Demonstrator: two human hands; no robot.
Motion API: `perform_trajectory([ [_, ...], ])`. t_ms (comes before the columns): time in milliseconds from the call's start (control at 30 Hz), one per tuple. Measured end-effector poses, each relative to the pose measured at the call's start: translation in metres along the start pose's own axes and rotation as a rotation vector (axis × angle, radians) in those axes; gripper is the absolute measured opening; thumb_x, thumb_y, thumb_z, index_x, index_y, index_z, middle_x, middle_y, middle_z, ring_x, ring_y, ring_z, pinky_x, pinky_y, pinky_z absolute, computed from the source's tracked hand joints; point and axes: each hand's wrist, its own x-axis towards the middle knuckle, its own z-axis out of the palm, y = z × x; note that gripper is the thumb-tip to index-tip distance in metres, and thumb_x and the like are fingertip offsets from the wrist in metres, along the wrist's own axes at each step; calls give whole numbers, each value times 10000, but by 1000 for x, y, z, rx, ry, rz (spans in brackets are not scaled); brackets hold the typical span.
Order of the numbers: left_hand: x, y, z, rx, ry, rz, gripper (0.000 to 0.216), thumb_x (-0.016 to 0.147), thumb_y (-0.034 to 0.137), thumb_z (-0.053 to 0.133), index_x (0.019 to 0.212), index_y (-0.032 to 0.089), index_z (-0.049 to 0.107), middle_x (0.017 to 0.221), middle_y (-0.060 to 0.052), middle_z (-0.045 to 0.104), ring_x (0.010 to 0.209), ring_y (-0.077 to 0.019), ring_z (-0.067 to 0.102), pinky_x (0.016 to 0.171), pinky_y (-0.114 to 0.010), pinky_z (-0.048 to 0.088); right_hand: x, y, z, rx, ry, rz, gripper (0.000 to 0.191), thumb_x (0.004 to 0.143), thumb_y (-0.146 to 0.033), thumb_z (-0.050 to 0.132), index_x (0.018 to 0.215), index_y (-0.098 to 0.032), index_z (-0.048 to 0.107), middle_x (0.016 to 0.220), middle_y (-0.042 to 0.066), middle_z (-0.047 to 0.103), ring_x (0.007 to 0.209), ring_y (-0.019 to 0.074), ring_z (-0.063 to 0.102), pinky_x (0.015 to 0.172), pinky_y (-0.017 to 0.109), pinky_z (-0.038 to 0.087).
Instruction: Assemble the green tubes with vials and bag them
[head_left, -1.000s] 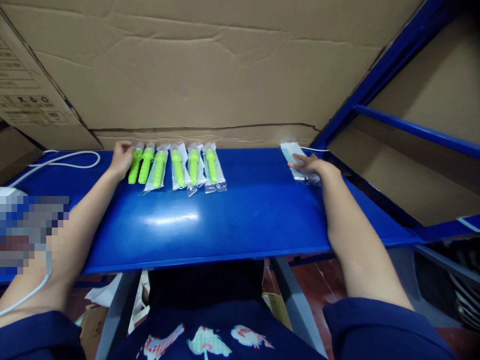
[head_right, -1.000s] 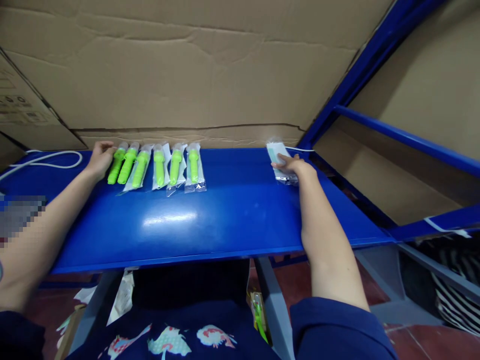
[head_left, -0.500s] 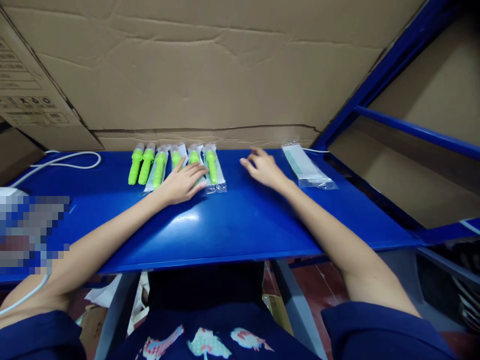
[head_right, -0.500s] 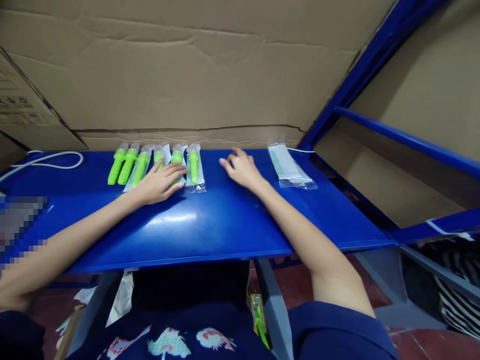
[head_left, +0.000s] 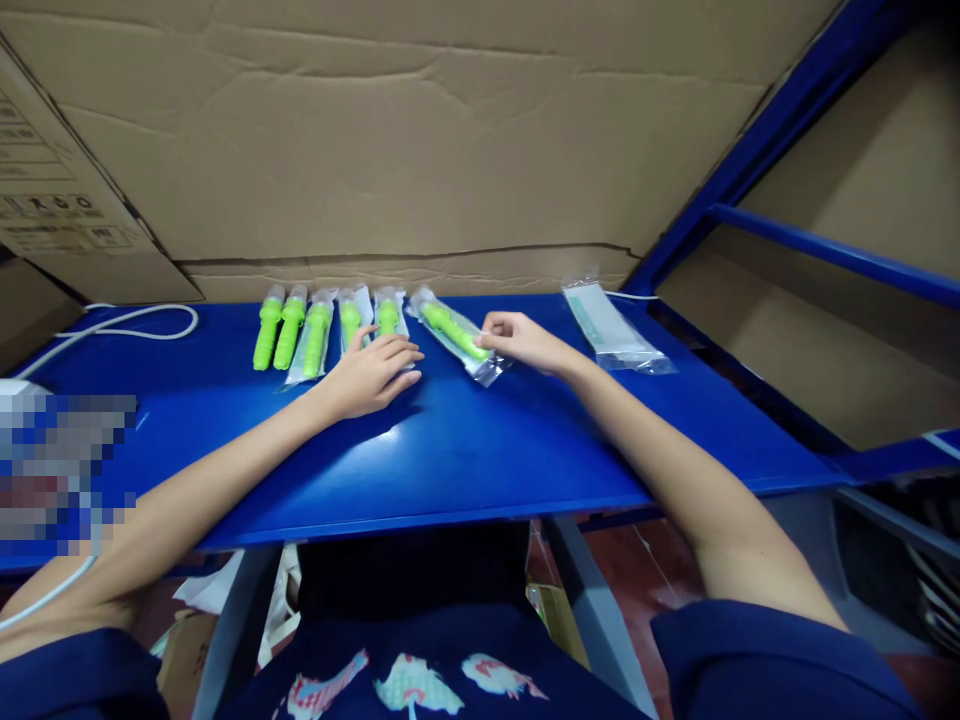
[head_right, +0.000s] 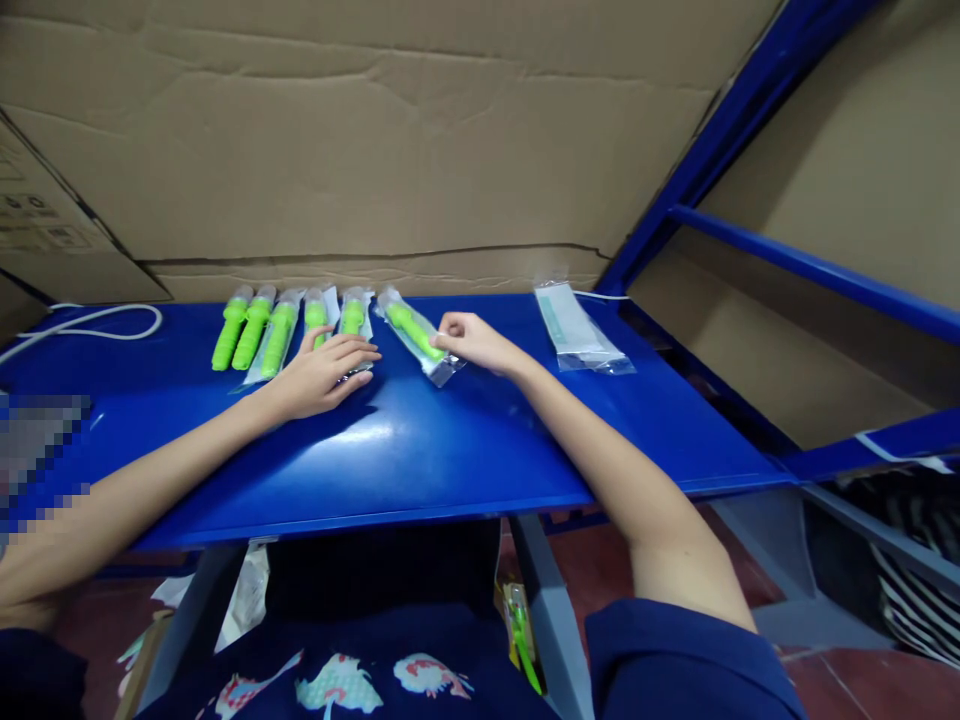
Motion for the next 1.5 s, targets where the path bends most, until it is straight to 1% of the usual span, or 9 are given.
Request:
perform_trajectory([
  [133, 2, -11, -9, -66, 102, -152, 365, 1070, 398, 374, 1194, 205, 657, 1262, -101, 733, 1196, -285, 658, 1085, -511, 370, -6, -8, -20, 244, 21, -21, 462, 677, -453, 882, 756, -224, 488, 596, -66, 489, 523, 80, 395, 494, 222, 277],
  [333, 3, -33, -14, -29, 317, -381, 266, 961, 434, 580, 1055, 187, 611, 1037, -93, 715, 957, -260, 667, 918, -424, 438, -13, -19, -19, 313, -124, -91, 537, 690, -511, 899, 749, -214, 456, 618, -64, 517, 525, 57, 392, 487, 206, 247],
  [500, -1, -45, -22, 143, 262, -360, 326, 917, 516, 657, 990, 198, 643, 1050, -100, 720, 1032, -319, 663, 986, -481, 392, -17, -24, -6, 267, -253, -114, 524, 760, -555, 846, 751, -211, 451, 567, -82, 483, 488, 48, 342, 467, 208, 200],
  [667, -3, -52, -22, 186, 196, -330, 336, 924, 536, 615, 892, 208, 684, 1026, -93, 748, 1011, -324, 671, 1012, -515, 367, -18, -24, 1, 288, -272, -126, 510, 744, -514, 862, 762, -212, 451, 565, -93, 473, 481, 44, 328, 467, 210, 185],
  [933, 0, -51, -21, 184, 182, -309, 250, 936, 343, 501, 905, 219, 717, 1014, -82, 759, 1039, -318, 676, 1039, -536, 341, -18, -25, 4, 278, -272, -133, 518, 729, -515, 880, 753, -202, 468, 608, -71, 527, 525, 50, 381, 499, 208, 222],
  [1233, -6, -78, -30, 128, 207, -622, 202, 903, 311, 502, 845, 198, 658, 989, -77, 735, 1000, -312, 671, 1025, -517, 365, -15, -24, 6, 244, -296, -148, 585, 681, -605, 895, 758, -201, 479, 665, -49, 558, 591, 75, 442, 543, 213, 283],
  [1300, -8, -81, -29, 105, 212, -658, 174, 887, 322, 535, 895, 195, 654, 999, -78, 725, 1031, -322, 664, 1041, -516, 362, -15, -23, 4, 254, -286, -162, 591, 685, -614, 892, 759, -201, 475, 663, -53, 552, 587, 72, 438, 545, 211, 282],
  [1433, -9, -83, -27, 33, 283, -569, 343, 855, 397, 624, 1124, 186, 649, 1155, -116, 701, 1108, -334, 645, 1057, -515, 371, -15, -20, 2, 239, -294, -168, 593, 698, -628, 883, 763, -202, 475, 645, -60, 536, 570, 67, 415, 539, 211, 270],
  [1500, -9, -86, -26, -37, 279, -491, 346, 877, 448, 609, 1102, 195, 683, 1186, -119, 699, 1140, -332, 638, 1072, -530, 368, -14, -19, 1, 240, -291, -168, 601, 694, -639, 880, 763, -204, 471, 654, -55, 541, 579, 71, 426, 538, 212, 272],
])
